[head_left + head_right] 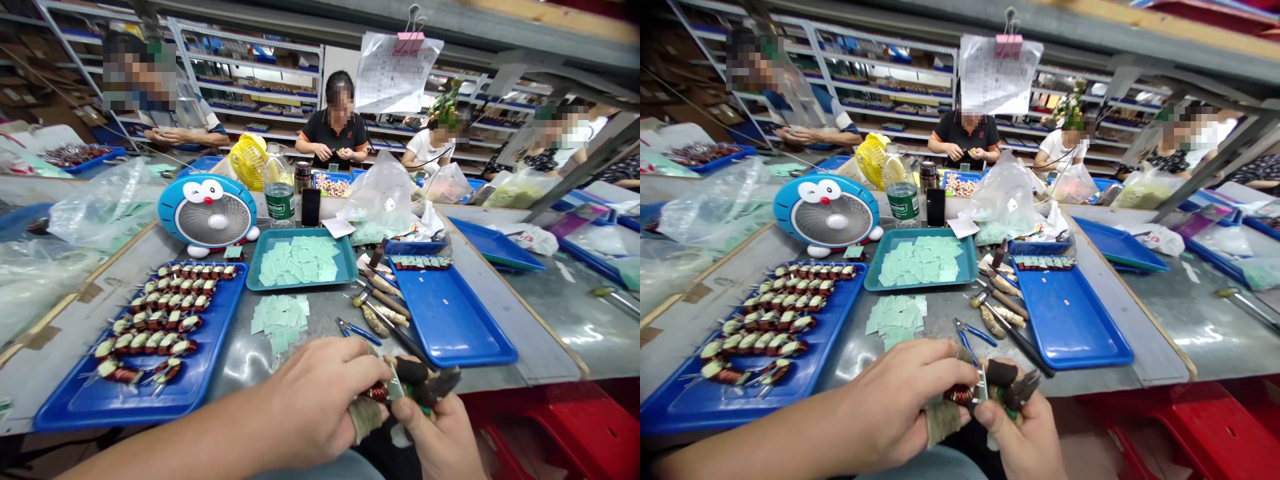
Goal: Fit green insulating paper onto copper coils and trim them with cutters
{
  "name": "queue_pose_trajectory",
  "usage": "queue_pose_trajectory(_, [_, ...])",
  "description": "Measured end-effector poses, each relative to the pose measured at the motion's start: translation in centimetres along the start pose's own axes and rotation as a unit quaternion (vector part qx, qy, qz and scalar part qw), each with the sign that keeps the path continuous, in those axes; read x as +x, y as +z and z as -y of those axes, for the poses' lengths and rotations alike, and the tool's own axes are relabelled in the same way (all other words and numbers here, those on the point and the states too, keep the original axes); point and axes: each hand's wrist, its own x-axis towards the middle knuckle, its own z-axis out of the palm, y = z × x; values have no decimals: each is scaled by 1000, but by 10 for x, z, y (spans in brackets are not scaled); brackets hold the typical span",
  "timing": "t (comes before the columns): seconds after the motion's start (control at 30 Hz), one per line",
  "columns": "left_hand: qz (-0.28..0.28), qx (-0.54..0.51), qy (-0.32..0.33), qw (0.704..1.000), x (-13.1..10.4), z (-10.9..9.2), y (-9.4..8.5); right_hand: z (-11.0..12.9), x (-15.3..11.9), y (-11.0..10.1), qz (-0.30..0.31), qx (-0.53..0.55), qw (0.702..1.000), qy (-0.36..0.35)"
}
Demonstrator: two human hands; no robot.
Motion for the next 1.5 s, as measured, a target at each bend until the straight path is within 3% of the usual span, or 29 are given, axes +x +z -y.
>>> queue_pose_trajectory(0.37, [0, -46, -28, 999, -10, -13, 2, 7, -6, 5, 28, 59, 998, 24])
queue_pose_trajectory(0.67, [-5, -103, -61, 993, -12, -15, -3, 15, -5, 9, 8, -4, 1000, -19])
queue_pose_trajectory(1.0, [-30, -77, -40, 996, -15, -20, 0, 7, -12, 10, 27, 46, 999, -7])
queue_pose_trajectory(1.23, [-6, -91, -29, 995, -20, -19, 3, 19, -13, 11, 40, -69, 991, -110])
queue_pose_trajectory(1.33, [-15, -95, -12, 995, -20, -16, 1, 21, -14, 11, 39, -96, 988, -117])
queue_pose_trajectory(1.43, [-44, -161, -8, 986, -19, -11, -2, 23, -13, 12, 15, -109, 985, -130])
queue_pose_trajectory(1.5, [-51, -231, -56, 970, -18, -7, -1, 26, -11, 11, -1, -144, 977, -158])
